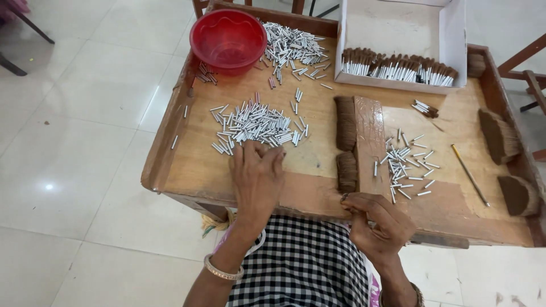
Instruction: Assembling small brushes by inserting metal ferrules over bristle bundles.
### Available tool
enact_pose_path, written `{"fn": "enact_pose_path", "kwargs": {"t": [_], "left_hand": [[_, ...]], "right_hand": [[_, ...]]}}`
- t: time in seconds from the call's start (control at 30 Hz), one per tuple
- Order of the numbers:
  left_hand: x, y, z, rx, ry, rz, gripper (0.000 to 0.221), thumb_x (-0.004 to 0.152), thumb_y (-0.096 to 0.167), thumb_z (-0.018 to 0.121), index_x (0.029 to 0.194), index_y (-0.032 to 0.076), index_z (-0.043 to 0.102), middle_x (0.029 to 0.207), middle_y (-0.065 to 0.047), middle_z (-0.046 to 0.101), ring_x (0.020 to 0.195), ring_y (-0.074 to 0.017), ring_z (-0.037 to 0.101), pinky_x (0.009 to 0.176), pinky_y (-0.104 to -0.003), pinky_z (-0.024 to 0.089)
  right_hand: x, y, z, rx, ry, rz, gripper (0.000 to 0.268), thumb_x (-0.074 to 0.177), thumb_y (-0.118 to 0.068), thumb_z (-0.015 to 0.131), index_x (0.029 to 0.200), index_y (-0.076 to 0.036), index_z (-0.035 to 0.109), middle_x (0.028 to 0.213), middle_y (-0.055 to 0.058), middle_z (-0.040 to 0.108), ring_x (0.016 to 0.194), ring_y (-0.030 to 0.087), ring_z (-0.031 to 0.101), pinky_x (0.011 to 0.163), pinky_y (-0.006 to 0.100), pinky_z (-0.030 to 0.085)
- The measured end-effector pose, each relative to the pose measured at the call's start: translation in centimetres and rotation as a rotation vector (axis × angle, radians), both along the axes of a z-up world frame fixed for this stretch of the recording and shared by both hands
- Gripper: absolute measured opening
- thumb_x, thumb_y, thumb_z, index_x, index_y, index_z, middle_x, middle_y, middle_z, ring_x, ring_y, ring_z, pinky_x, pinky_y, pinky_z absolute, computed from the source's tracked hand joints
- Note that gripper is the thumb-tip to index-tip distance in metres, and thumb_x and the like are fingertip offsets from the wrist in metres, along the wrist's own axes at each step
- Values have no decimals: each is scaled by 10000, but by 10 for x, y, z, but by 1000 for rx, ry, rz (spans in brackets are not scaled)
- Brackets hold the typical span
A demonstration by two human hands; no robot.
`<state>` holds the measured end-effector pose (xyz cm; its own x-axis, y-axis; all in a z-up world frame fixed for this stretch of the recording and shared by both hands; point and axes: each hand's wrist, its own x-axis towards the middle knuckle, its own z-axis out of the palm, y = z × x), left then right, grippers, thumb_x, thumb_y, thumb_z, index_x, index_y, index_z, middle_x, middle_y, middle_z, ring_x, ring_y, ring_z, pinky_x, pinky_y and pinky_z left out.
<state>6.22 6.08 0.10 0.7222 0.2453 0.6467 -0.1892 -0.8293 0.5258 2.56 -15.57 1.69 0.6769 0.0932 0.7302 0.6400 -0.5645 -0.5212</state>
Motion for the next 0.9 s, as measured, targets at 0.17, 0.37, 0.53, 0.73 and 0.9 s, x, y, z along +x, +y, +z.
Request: {"fn": "enact_pose_path", "kwargs": {"t": [0.17,0.37,0.53,0.73,0.9], "left_hand": [[9,6,-10,139,191,59,81,882,143,737,961,139,754,946,-72,546,950,-260,505,827,-434,393],[-14,-22,-11,50,156,-159,121,839,95,743,949,121,700,1013,-31,627,979,-232,540,863,-427,368],[-50,-59,1,-326,107,-550,83,875,46,726,928,96,686,986,6,678,941,-193,574,909,-384,389],[-57,-66,7,-616,229,-665,63,938,110,709,911,79,660,950,21,661,900,-167,562,803,-313,465],[-60,-66,7,-382,102,-586,76,930,105,718,876,86,668,915,24,694,847,-171,563,818,-336,353]], "right_hand": [[-3,-2,7,-7,51,17,297,729,204,612,876,-16,747,900,85,765,795,144,752,625,232,558],[-7,2,4,107,91,46,278,752,193,638,904,-15,742,962,108,768,892,170,766,704,242,595],[-15,-7,-10,328,216,61,219,792,191,668,908,20,742,998,153,775,844,176,756,568,199,518],[-23,-13,-1,360,229,177,188,838,191,687,929,33,732,996,168,760,897,188,757,759,249,630],[-28,-6,18,78,103,-39,224,809,192,656,901,4,737,964,117,787,817,152,777,627,223,626]]}}
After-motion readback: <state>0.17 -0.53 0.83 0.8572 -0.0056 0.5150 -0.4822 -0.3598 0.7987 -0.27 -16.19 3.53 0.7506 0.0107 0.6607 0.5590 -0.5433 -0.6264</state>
